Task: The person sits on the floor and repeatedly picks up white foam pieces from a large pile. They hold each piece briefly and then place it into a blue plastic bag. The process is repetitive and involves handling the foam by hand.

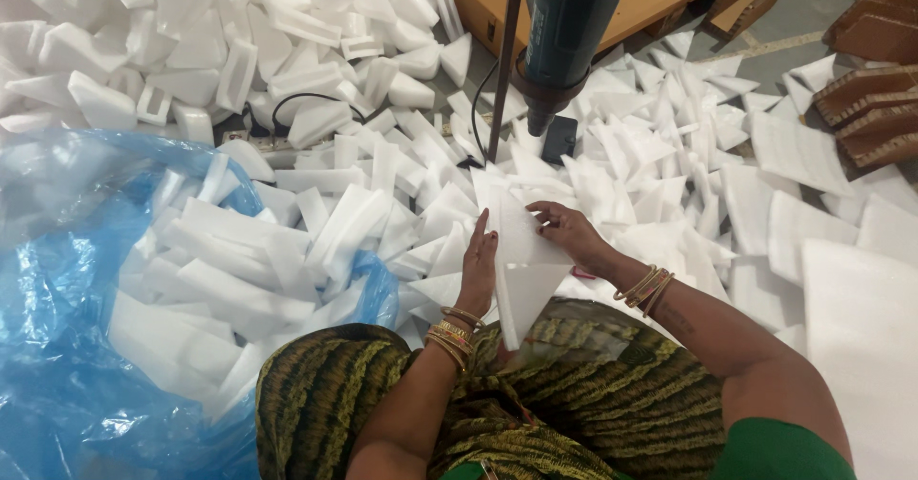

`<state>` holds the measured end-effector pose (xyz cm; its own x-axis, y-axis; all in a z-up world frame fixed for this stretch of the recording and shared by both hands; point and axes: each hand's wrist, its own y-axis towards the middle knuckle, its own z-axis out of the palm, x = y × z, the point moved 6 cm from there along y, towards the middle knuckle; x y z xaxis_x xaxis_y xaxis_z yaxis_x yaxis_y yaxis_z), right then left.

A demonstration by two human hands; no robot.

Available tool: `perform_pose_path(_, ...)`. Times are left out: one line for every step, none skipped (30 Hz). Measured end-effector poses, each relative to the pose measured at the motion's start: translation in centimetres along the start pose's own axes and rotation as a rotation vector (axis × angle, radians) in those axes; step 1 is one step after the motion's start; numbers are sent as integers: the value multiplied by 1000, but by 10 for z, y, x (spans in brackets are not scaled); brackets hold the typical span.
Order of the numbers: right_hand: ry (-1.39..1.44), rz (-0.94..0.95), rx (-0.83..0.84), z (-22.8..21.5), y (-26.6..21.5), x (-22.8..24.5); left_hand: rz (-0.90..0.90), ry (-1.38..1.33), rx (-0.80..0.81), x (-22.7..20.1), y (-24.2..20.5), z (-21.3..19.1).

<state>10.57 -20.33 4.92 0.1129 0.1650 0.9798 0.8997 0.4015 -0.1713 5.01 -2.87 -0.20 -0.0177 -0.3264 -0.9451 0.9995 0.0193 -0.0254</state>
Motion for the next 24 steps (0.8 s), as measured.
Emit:
perform_pose_path(13,-5,7,-1,-1,1,4,22,1,-3,-1,2)
perform_pose_path(26,-10,14,-2,-1,1,1,2,8,-5,-1,4)
perform_pose_path(26,-1,12,-3,-1,2,-3,-18,16,-6,-1,6)
perform_pose_path(27,8,10,-5,-1,1,-8,-38,24,-6,-1,9)
perform_pose_path(28,18,8,-7,0,0,-36,-63,19,-5,-1,11)
perform_pose_path(36,9,11,-9,2,0,-63,-88,16,-4,2,14)
perform_pose_path(43,1,13,-13,4,-1,-90,-112,12,-4,5,16)
perform_pose_path(51,-8,16,-18,8,-4,-71,-104,17,-6,10,19)
perform_pose_path(63,26,-2,-24,14,-10,-52,-95,21,-10,15,22)
perform_pose_path(75,60,-20,-33,22,-16,-33,-87,27,-13,21,25)
perform_pose_path(86,95,-38,-42,32,-22,-54,-146,54,-16,28,28)
perform_pose_path(117,66,-36,-52,44,-24,-73,-207,81,-19,36,32)
perform_pose_path(148,37,-33,-63,57,-24,-92,-267,109,-22,47,37)
perform_pose_path(177,10,-30,-72,68,-23,-108,-310,123,-25,60,41)
perform_pose_path(166,2,-47,-83,79,-18,-123,-353,136,-28,78,46)
perform_pose_path(155,-5,-59,-91,92,-9,-137,-396,147,-31,96,50)
perform_pose_path(144,-13,-72,-96,101,1,-152,-439,157,-34,112,54)
perform_pose_path(169,-14,-85,-98,106,11,-165,-481,165,-36,125,56)
perform_pose_path(194,-15,-98,-101,109,23,-177,-522,172,-37,132,57)
perform_pose_path(220,-17,-111,-102,109,33,-183,-549,180,-37,136,58)
perform_pose_path(252,-40,-98,-99,106,42,-188,-576,187,-39,139,58)
perform_pose_path(285,-63,-85,-96,100,47,-195,-602,194,-39,140,59)
perform_pose_path(318,-85,-73,-92,95,52,-132,-523,182,-41,136,57)
perform_pose_path(242,-79,-97,-87,88,52,-68,-445,170,-41,126,55)
